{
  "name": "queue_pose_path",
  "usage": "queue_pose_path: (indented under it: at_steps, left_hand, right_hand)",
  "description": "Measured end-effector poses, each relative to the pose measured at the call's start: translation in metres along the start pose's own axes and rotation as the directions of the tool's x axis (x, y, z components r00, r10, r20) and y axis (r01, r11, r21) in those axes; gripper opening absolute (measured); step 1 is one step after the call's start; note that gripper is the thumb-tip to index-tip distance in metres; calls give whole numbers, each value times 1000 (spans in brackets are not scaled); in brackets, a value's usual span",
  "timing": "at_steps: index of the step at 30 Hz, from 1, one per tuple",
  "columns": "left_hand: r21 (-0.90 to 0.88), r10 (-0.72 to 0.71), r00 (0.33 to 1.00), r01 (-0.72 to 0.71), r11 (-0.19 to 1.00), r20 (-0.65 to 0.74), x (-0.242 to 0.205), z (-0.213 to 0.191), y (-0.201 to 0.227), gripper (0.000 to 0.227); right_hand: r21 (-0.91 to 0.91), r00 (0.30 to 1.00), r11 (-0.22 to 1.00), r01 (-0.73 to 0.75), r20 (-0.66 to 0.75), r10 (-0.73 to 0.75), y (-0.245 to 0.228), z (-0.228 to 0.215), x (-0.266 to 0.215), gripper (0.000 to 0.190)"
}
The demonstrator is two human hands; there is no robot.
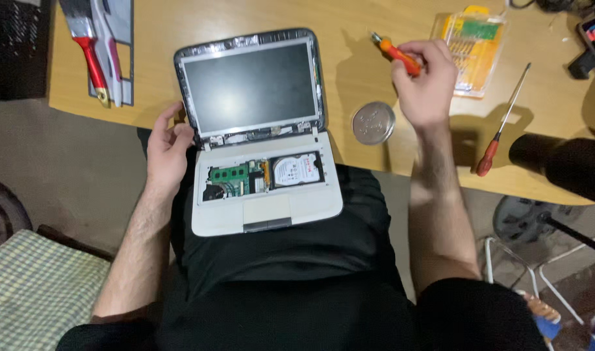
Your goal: The person connects a ribbon cable to a new laptop screen and aligns it into the laptop frame. They then use a screwdriver to secure the screen with screws around the bezel and finally place the top cover back onto the laptop.
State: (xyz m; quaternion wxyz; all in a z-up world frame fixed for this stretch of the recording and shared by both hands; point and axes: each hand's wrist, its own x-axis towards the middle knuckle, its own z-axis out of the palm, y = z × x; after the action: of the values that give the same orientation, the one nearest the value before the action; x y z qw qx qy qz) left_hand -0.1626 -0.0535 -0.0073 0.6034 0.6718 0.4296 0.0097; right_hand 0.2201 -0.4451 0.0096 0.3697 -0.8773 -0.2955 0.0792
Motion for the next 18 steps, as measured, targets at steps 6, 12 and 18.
queue_pose_path:
  at_steps: [6,12,18]
  left_hand:
    - [-16,9,1000,-9,1000,-18,0,10,12,66]
    - [85,-11,1000,13,996,-26,-1,10,9,68]
    - [99,-78,996,81,992,-33,0,9,8,70]
  right_hand:
    - [916,862,385,-107,-107,495,27,28,8,31]
    - [766,850,619,-172,-203,487,11,44,36,37]
    - [783,858,586,-210,-140,494,19,57,57,31]
